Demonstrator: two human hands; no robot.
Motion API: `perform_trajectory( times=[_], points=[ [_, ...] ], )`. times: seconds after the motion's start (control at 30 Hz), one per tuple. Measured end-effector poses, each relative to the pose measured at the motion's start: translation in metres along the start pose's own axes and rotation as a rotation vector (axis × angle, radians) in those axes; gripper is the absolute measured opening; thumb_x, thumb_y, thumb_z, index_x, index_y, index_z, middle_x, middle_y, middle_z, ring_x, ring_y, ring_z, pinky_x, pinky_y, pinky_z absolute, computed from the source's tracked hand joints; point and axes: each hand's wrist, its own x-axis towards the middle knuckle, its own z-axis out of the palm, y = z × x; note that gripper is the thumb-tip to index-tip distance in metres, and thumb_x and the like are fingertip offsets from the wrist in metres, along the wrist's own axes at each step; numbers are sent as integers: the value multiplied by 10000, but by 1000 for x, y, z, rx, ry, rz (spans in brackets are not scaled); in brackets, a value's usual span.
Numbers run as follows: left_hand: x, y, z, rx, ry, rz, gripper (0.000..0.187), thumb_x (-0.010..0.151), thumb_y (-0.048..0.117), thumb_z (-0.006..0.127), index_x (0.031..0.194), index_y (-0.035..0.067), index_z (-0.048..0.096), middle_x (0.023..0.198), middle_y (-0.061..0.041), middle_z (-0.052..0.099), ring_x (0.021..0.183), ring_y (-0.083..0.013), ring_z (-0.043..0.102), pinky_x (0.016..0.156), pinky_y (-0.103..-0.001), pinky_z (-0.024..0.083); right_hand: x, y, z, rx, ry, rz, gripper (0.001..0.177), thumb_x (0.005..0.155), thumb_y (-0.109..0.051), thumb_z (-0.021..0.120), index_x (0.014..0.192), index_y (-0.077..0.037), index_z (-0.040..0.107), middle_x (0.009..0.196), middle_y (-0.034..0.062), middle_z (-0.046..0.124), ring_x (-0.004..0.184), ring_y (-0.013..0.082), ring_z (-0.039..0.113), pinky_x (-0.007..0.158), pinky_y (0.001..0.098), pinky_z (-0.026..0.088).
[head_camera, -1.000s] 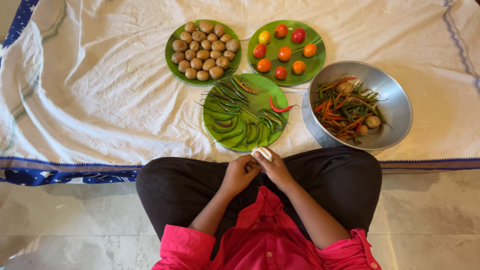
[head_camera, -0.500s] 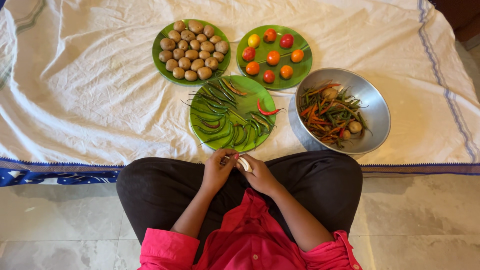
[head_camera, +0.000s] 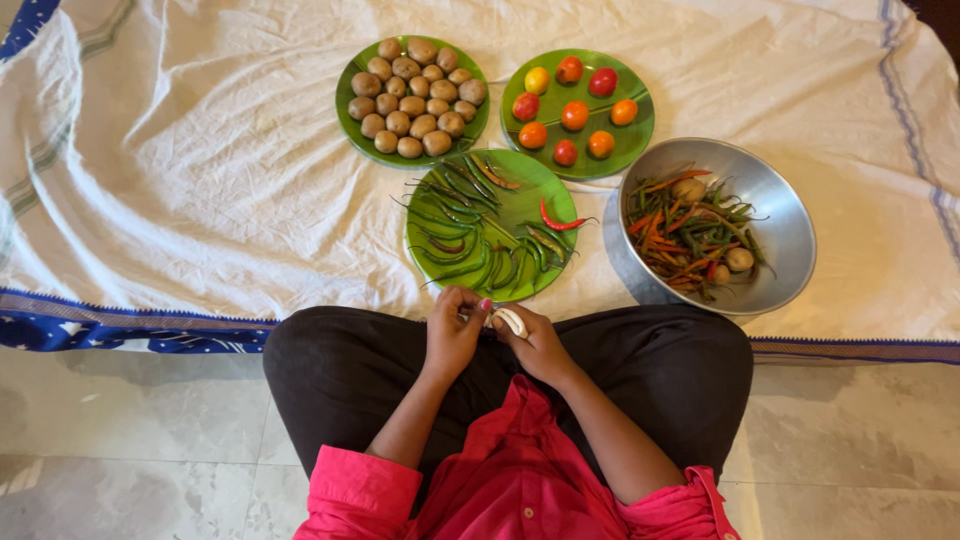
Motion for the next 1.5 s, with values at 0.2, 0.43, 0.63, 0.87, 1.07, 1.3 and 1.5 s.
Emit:
perform_trajectory(
  times=[0.2,0.43,0.63,0.87,1.07,1.3,1.5],
  points=[
    [1,-3,-2,-26,75,3,159,929,80,742,873,3,615,879,-68,597,741,-157,589,671,-280,500,3,-5,-4,-120,10,56,205,1026,-209,642,1044,-6,664,788,67,664,739,134,605,708,297,513],
    [3,-7,0,-114,108,-7,158,960,93,725,897,-3,617,922,-41,575,755,-103,563,679,-250,484,3,-21,-14,-232,73,-22,204,978,-182,673,1059,5,668,858,114,701,757,175,640,717,309,515],
    [-5,2,8,-45,62,-67,163,956,127,723,912,11,618,921,-64,589,691,-128,591,605,-270,487,2,-16,-23,-252,177,-24,225,980,-221,669,1039,-4,668,860,97,706,764,157,642,721,296,520],
    [-25,16,21,147,-238,0,160,917,162,742,899,24,663,888,-133,628,632,-248,634,599,-344,498,0,-2,-35,-157,327,34,331,1040,-338,626,1012,-10,653,813,43,627,757,113,566,705,276,497],
    [-36,18,30,42,-383,111,113,934,130,695,890,26,682,881,-140,657,712,-289,658,652,-368,524,5,12,-38,-142,429,48,355,1049,-387,590,1030,-36,642,793,2,611,729,86,559,685,253,484],
    [-19,23,16,108,-194,-42,158,946,163,707,974,12,673,877,-133,667,644,-254,630,612,-355,509,5,18,-48,-48,434,144,361,1040,-396,589,1040,-40,644,810,7,602,724,91,547,674,258,466],
    [-22,16,19,-15,-302,-115,180,925,134,731,1025,-2,666,799,-97,716,648,-123,672,611,-271,527,0,8,-19,-154,279,-25,345,1051,-360,605,1061,-18,648,876,31,663,816,107,592,751,275,506]
  ],
)
